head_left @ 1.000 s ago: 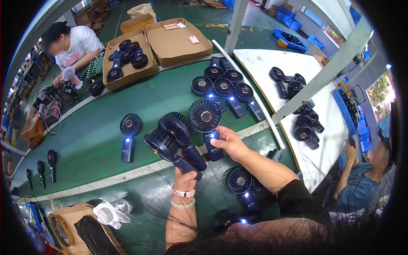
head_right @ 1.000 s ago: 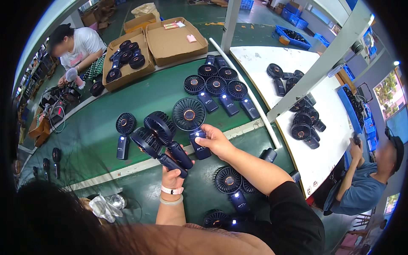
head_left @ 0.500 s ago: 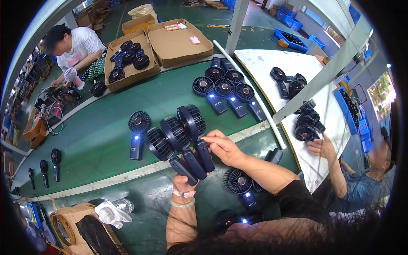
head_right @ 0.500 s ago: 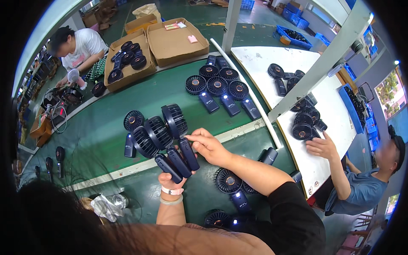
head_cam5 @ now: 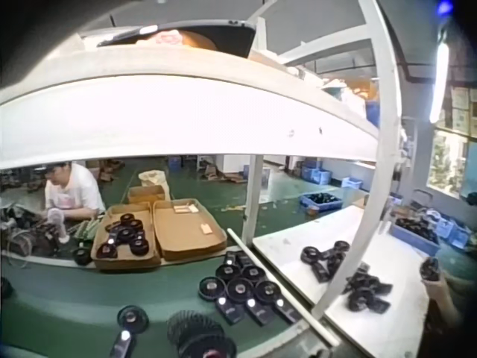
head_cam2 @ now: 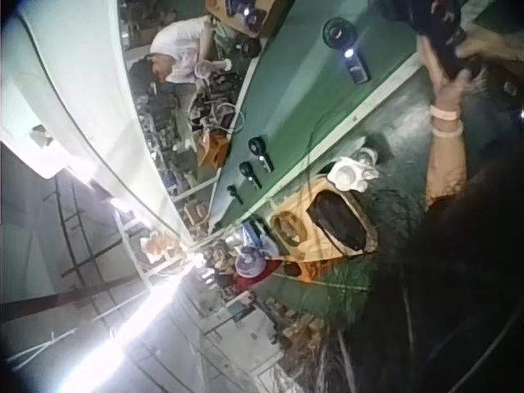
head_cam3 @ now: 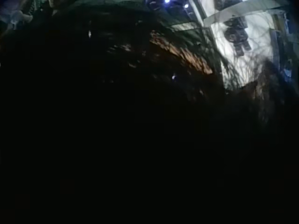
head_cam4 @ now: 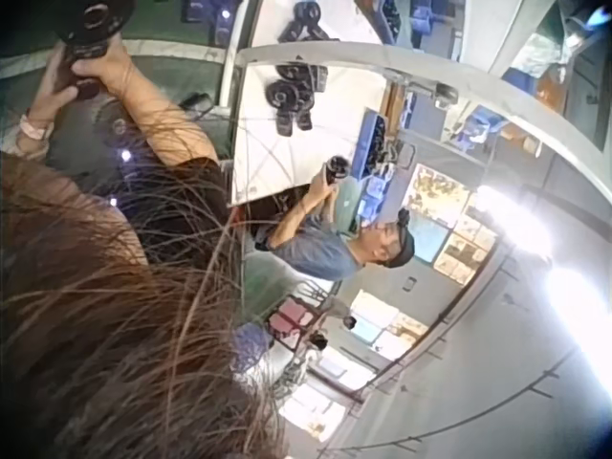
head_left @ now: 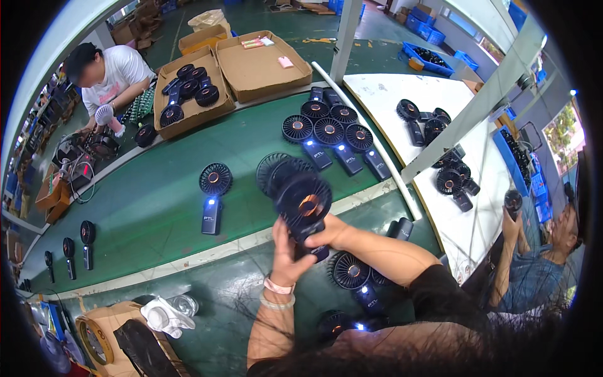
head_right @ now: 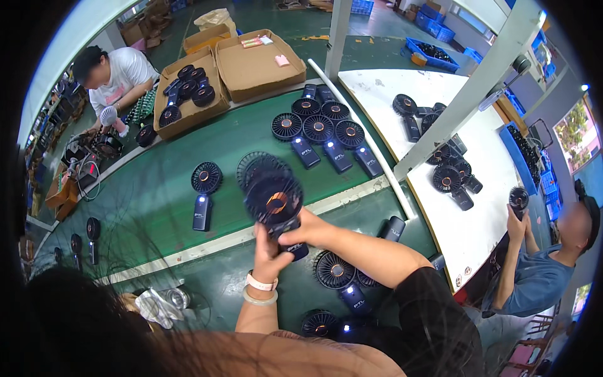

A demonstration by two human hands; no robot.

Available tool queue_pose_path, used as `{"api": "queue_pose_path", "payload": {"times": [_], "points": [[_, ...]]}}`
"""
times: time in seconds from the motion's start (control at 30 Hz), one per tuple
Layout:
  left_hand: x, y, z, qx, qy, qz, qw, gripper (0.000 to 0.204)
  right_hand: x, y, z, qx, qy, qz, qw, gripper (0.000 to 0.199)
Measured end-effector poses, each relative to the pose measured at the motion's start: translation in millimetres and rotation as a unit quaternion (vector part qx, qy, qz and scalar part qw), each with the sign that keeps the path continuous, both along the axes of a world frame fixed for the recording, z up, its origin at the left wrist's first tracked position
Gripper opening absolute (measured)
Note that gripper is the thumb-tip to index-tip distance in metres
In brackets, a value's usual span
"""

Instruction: The person picks up handheld fans from the conveyor belt, tests their operation, folds their heads by hand, and gathers them together.

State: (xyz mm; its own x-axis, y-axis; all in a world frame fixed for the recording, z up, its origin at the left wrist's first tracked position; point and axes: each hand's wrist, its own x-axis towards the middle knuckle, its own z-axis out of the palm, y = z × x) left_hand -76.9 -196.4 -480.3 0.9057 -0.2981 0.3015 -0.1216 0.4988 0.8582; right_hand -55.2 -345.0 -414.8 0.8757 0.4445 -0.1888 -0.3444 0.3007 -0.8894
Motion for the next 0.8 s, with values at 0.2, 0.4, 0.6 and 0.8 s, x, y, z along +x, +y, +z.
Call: {"api": "queue_pose_path", "payload": {"times": [0.2, 0.4, 0.6, 0.8], "points": [[7, 16, 12, -0.094, 0.132, 0.03, 0.986, 0.056, 2, -8, -5, 0.337, 0.131, 0.023, 0.932, 0.081], [7, 11, 9, -0.091, 0.128, -0.051, 0.986, 0.054, 2, -7, -4, 0.39, 0.165, 0.057, 0.904, 0.081], [6, 12, 12, -0.078, 0.144, -0.059, 0.985, 0.055, 5, -12, -16, 0.377, 0.122, 0.093, 0.914, 0.082], [10, 15, -3, -0.099, 0.124, -0.152, 0.976, 0.057, 1, -9, 6, 0.421, 0.136, 0.104, 0.891, 0.075]]}}
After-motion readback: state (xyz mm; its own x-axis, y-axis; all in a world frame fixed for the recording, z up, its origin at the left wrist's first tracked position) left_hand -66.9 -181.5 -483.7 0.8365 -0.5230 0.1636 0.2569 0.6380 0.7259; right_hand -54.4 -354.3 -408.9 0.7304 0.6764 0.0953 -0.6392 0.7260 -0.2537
